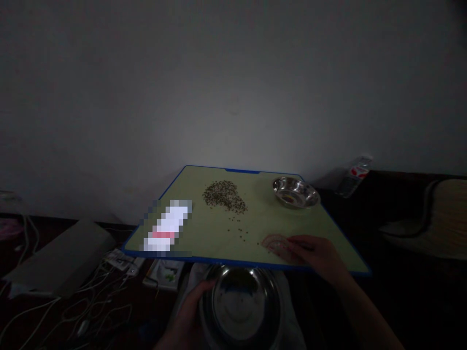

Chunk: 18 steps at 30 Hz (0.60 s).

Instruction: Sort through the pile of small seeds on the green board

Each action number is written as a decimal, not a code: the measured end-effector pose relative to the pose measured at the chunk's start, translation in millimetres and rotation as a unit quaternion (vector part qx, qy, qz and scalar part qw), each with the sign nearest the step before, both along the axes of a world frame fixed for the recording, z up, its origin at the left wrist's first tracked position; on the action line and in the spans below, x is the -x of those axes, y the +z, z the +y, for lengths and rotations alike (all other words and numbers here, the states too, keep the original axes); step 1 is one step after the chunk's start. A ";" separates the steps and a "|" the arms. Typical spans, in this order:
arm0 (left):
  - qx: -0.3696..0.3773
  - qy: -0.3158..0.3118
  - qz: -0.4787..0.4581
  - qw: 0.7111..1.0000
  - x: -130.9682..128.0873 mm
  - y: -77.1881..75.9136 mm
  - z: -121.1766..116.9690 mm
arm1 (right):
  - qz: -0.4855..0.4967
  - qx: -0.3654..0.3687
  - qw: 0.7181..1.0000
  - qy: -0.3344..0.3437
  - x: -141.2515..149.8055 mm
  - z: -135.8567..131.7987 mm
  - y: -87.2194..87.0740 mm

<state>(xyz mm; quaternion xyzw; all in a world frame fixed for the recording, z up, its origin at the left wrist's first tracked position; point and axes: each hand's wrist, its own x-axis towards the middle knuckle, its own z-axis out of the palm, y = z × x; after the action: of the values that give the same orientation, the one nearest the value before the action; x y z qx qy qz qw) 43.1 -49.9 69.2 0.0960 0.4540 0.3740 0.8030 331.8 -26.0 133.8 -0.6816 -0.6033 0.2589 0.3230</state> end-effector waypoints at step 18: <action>-0.002 -0.028 -0.034 0.999 -0.5 5.6 3.2 | 0.077 -0.009 0.997 0.026 19.6 24.5 0.7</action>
<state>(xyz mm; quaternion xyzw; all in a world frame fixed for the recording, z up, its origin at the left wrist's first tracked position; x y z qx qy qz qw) 43.6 -46.6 74.8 0.0975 0.4226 0.3550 0.8282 312.2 -1.5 134.5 -0.6408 -0.5966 0.3131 0.3680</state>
